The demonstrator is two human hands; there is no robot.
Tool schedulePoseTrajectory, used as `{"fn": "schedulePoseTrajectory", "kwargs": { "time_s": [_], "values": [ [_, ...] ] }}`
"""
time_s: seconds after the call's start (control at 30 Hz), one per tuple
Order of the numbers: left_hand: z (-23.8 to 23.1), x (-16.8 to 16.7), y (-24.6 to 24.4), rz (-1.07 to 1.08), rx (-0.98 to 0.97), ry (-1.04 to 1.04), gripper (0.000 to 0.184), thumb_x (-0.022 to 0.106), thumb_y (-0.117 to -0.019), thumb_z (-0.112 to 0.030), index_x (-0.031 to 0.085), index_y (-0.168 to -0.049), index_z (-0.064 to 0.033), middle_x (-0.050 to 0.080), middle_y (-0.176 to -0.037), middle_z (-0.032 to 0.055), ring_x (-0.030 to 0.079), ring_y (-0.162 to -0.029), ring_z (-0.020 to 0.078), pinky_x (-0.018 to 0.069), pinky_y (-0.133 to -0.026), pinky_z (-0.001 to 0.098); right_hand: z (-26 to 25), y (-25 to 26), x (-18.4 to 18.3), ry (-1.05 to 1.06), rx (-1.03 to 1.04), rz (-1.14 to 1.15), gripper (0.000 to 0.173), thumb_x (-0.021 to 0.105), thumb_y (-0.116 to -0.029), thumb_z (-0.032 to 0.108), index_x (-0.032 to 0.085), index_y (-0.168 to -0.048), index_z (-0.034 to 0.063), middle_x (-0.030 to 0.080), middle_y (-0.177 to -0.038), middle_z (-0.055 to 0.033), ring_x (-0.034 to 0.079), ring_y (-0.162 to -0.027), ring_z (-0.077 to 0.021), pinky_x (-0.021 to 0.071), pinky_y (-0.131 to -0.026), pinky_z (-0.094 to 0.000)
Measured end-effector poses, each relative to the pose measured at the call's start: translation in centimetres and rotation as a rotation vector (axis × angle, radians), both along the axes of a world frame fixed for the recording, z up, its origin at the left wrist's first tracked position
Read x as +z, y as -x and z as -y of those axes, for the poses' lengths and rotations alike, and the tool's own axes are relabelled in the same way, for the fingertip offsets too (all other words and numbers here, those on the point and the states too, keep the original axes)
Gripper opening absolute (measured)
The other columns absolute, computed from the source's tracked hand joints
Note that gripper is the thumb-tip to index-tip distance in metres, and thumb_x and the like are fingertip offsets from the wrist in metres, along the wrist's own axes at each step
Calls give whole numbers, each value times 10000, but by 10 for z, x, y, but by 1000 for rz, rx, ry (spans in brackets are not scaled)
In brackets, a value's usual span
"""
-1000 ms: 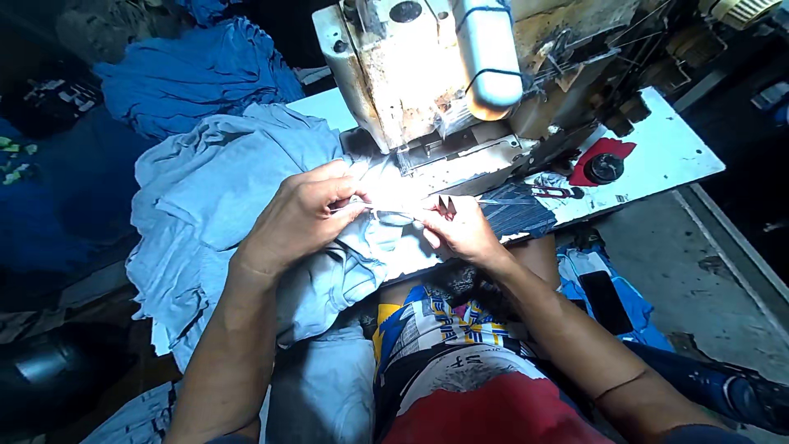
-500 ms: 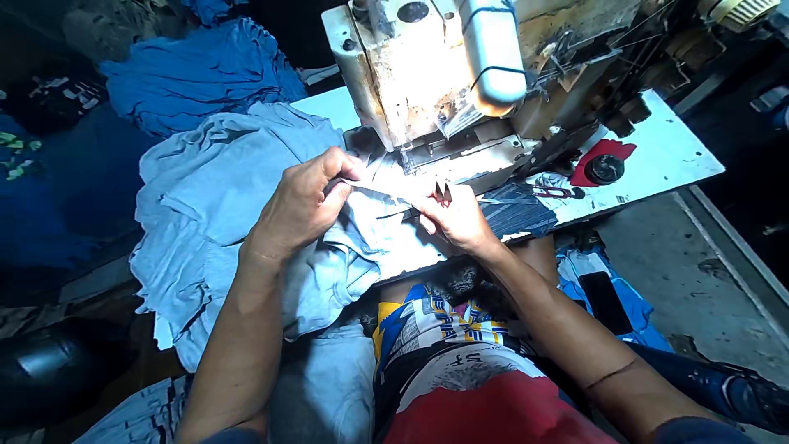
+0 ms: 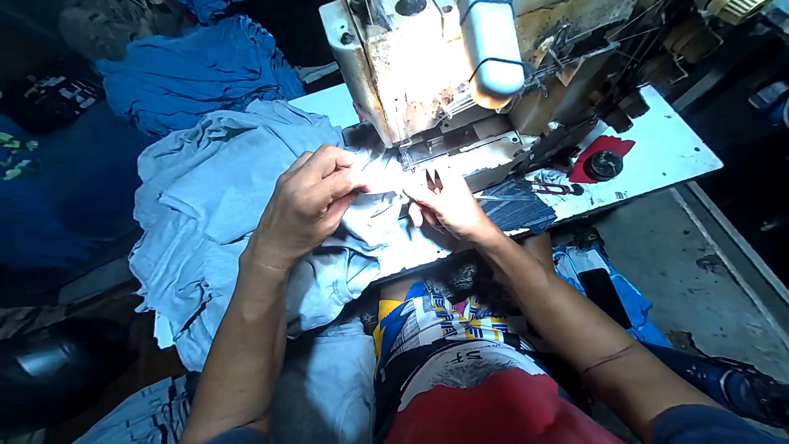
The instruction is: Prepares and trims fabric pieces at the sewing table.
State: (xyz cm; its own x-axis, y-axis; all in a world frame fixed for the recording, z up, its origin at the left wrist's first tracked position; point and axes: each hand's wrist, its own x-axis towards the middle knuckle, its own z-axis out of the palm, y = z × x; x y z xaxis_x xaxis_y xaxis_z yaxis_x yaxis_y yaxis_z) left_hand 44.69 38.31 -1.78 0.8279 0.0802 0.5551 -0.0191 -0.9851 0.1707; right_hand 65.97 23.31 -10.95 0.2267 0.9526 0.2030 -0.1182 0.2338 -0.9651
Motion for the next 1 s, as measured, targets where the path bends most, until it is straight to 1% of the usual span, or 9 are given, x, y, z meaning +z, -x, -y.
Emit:
{"fn": "schedulePoseTrajectory", "kwargs": {
  "time_s": [0.1, 0.23, 0.37, 0.43, 0.5, 0.6, 0.7, 0.87, 1.0],
  "values": [
    [-5, -2, 6, 43, -24, -75, 162, 621, -977, -37, 764, -1049, -61, 708, -1204, 160, 660, -1089, 294, 506, -947, 456, 6, -4, -7, 23, 55, -12, 184, 605, -1054, 222, 580, -1016, 44, 591, -599, -104, 423, -376, -86, 303, -338, -191],
    [-7, -12, 8, 104, 55, -138, 175, 604, -985, -12, 762, -1046, -56, 753, -1131, 136, 703, -1031, 284, 502, -954, 464, 3, -2, -7, 24, 67, -52, 132, 626, -1037, 175, 572, -1038, 54, 573, -599, -113, 446, -382, -107, 324, -340, -200],
    [11, -19, 6, 139, 96, 6, 164, 618, -966, -2, 765, -1031, -36, 748, -1122, 109, 682, -1100, 240, 512, -987, 406, 8, -1, -8, -8, 18, 12, 103, 639, -1022, 129, 588, -1045, 43, 567, -607, -99, 496, -416, -132, 414, -373, -237],
    [21, -18, 2, 138, 94, 90, 142, 651, -945, -7, 773, -1012, -36, 750, -1069, 86, 680, -1062, 209, 524, -958, 384, 12, 0, -8, -27, -15, 85, 121, 635, -1025, 130, 631, -991, 14, 596, -594, -94, 529, -428, -141, 439, -385, -258],
    [29, -16, -2, 104, 62, 133, 124, 677, -937, -27, 782, -1000, -51, 748, -1004, 63, 676, -1000, 183, 522, -923, 377, 19, 3, -9, -42, -27, 105, 149, 626, -1028, 121, 655, -951, -3, 605, -587, -74, 542, -444, -119, 450, -403, -244],
    [33, -15, -8, 47, 23, 147, 112, 689, -935, -53, 788, -985, -68, 746, -961, 46, 670, -968, 174, 509, -914, 381, 27, 9, -14, -53, -58, 95, 119, 634, -1020, 96, 682, -1029, -13, 607, -598, -46, 544, -475, -82, 466, -450, -217],
    [29, -16, -12, 14, 65, 139, 113, 695, -926, -70, 791, -985, -83, 743, -972, 33, 665, -988, 166, 499, -930, 376, 23, 8, -17, -57, -66, 81, 120, 632, -1022, 92, 680, -1037, -17, 603, -599, -53, 541, -472, -91, 462, -444, -222],
    [21, -16, -19, -22, 145, 60, 105, 689, -943, -118, 786, -973, -91, 742, -1003, 50, 671, -1030, 197, 490, -971, 406, 9, 4, -15, -68, -71, 72, 151, 625, -1035, 131, 643, -960, 1, 573, -569, -78, 511, -432, -124, 415, -395, -243],
    [15, -11, -26, -23, 202, 61, 110, 680, -958, -157, 780, -983, -119, 727, -962, 30, 667, -975, 171, 464, -964, 427, 4, 4, -13, -112, -67, 81, 105, 622, -1033, 118, 602, -1043, 16, 554, -581, -93, 507, -428, -145, 423, -387, -253]
  ]
}}
